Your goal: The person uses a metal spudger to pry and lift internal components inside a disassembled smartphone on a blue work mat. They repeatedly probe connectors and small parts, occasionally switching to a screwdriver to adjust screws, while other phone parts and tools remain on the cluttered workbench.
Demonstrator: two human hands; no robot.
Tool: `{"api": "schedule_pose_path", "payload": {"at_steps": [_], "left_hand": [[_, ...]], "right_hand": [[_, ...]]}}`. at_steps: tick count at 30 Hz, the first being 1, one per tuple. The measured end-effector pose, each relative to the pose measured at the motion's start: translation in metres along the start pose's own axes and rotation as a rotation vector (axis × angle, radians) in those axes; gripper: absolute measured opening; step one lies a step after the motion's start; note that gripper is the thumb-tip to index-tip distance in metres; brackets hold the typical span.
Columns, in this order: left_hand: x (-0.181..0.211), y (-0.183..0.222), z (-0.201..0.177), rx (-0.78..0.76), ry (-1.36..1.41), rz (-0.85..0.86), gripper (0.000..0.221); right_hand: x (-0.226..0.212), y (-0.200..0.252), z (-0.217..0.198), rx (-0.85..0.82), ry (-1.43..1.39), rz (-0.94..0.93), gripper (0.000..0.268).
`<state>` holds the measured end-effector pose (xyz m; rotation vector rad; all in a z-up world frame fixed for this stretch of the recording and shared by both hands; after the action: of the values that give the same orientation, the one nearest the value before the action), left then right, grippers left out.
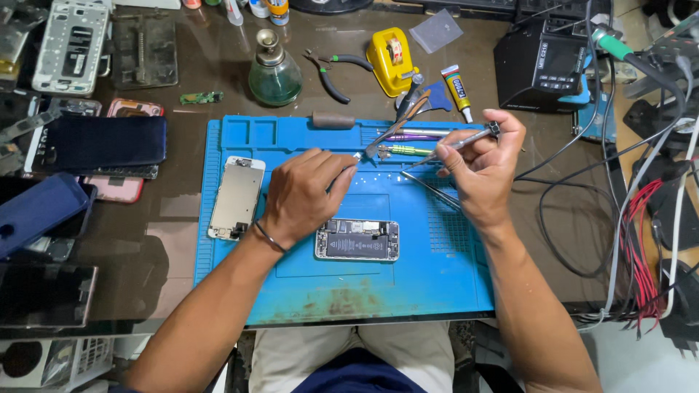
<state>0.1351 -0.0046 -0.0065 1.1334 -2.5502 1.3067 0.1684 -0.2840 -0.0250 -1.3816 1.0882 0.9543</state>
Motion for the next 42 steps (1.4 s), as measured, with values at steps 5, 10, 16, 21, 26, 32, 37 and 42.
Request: {"api": "schedule_pose_path", "payload": {"at_steps": [5, 10, 16, 21, 26, 32, 37, 42], "left_hand": [[-0.002, 0.003, -0.005, -0.034, -0.014, -0.054, 0.012], [0.001, -0.002, -0.014, -0.006, -0.006, -0.091, 0.015], [0.000, 0.002, -0.007, 0.024, 0.143, -0.112, 0.029], [0.005, -0.005, -0.014, 0.020, 0.115, -0.102, 0.027], [0.002, -0.003, -0.011, 0.021, 0.056, -0.113, 0.016], [0.001, -0.001, -0.008, -0.001, 0.055, -0.077, 0.011], [0.000, 0.001, -0.001, -0.019, 0.084, -0.061, 0.010], [0.001, 0.005, 0.009, -0.052, 0.141, -0.068, 0.017]], "right_hand": [[-0.007, -0.004, 0.001, 0.070, -0.084, -0.021, 0.077], [-0.019, 0.001, 0.007, 0.059, -0.100, 0.008, 0.074], [-0.022, 0.009, 0.023, -0.089, -0.050, 0.012, 0.070], [-0.021, 0.014, 0.030, -0.155, 0.052, -0.034, 0.064], [-0.023, 0.015, 0.027, -0.171, 0.109, -0.058, 0.060], [-0.020, 0.015, 0.031, -0.168, 0.113, -0.055, 0.060], [-0.018, 0.013, 0.030, -0.179, 0.043, -0.005, 0.060], [-0.017, 0.011, 0.027, -0.137, -0.090, 0.110, 0.063]]}}
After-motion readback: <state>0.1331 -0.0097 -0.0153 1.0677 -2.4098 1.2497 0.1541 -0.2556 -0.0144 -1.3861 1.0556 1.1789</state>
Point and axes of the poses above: each hand's wrist, its own y-axis away from the middle knuckle, its own z-axis out of the palm, x = y × z, the point moved 2 cm from there along -y, towards the middle knuckle, and after that the axes turned 7 degrees about z, right-handed, at the moved point
